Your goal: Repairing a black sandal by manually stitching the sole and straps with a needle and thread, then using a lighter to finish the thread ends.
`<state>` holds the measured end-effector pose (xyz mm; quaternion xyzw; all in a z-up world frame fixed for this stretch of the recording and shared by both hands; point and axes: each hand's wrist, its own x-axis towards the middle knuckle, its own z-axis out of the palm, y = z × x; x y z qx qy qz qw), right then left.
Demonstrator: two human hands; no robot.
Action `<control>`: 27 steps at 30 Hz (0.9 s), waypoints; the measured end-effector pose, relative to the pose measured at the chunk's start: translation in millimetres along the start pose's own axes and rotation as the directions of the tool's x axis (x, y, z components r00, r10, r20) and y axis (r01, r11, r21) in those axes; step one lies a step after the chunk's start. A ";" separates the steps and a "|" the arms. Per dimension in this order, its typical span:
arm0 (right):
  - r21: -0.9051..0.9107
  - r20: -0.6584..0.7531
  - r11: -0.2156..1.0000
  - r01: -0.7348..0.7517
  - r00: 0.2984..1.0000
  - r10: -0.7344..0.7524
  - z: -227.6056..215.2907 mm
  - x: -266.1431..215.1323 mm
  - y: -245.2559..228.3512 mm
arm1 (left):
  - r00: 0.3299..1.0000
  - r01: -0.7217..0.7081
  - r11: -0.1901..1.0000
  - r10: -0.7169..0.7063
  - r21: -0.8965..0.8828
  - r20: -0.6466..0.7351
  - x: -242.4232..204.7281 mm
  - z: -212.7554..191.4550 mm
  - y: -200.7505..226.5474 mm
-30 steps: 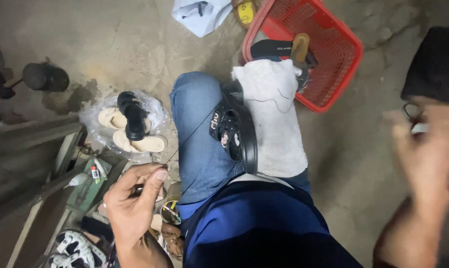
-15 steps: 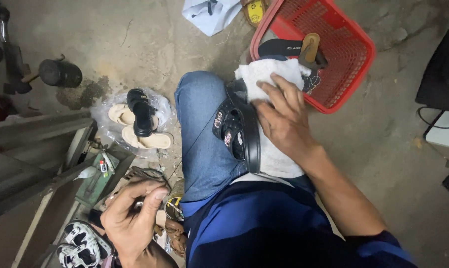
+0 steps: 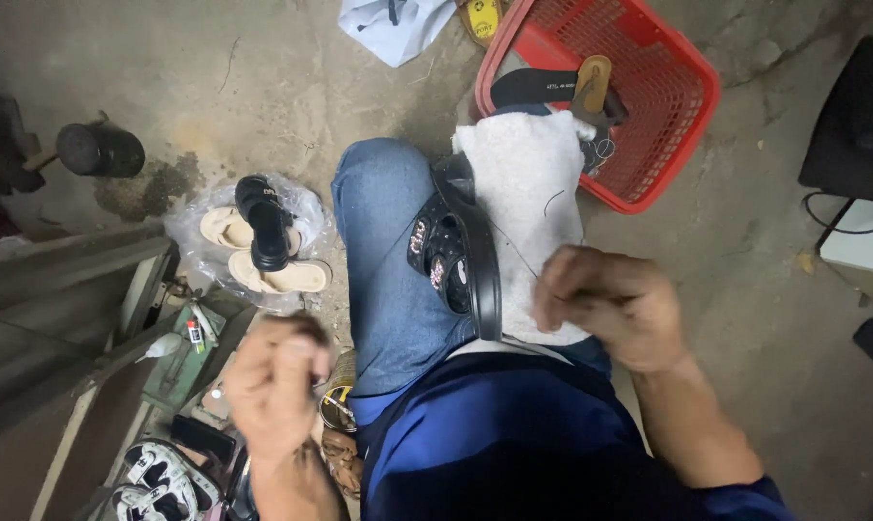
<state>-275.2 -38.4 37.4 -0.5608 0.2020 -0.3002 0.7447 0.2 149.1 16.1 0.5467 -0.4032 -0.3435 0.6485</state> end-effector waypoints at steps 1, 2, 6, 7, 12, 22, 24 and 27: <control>0.001 -0.001 1.000 0.001 1.000 -0.001 5.5 7.4 3.7 | 1.000 0.000 1.000 0.000 0.001 0.001 -5.0 -3.9 8.1; -0.253 -0.105 0.964 -0.078 0.993 0.052 11.4 14.2 7.7 | 0.955 0.099 0.995 -0.094 0.003 -0.280 -10.7 -8.1 16.4; -0.369 -0.319 0.903 -0.222 0.942 0.102 8.2 32.9 38.6 | 0.970 -0.088 0.981 0.124 0.173 -0.211 -28.2 -31.5 43.1; -0.370 -0.312 0.902 -0.222 0.944 0.104 6.7 34.0 39.4 | 0.968 -0.087 0.981 0.125 0.175 -0.219 -35.9 -31.7 41.9; -0.381 -0.305 0.913 -0.146 0.952 0.025 10.5 34.4 31.7 | 0.977 -0.159 0.987 0.159 0.014 -0.141 -46.0 -22.3 48.1; -0.975 -0.100 0.198 -0.096 0.995 -0.010 51.4 -4.4 45.4 | 0.892 -0.069 0.990 0.115 0.120 -0.437 -31.0 -25.8 42.8; -0.929 -0.212 0.317 -0.189 0.976 -0.041 41.0 -6.9 51.2 | 0.946 -0.084 0.992 0.110 0.097 -0.305 -37.9 -39.3 38.4; -0.737 -0.308 0.640 -0.220 0.951 -0.028 8.0 -9.1 36.3 | 0.921 -0.118 0.993 0.105 -0.013 -0.375 -32.3 -38.9 25.7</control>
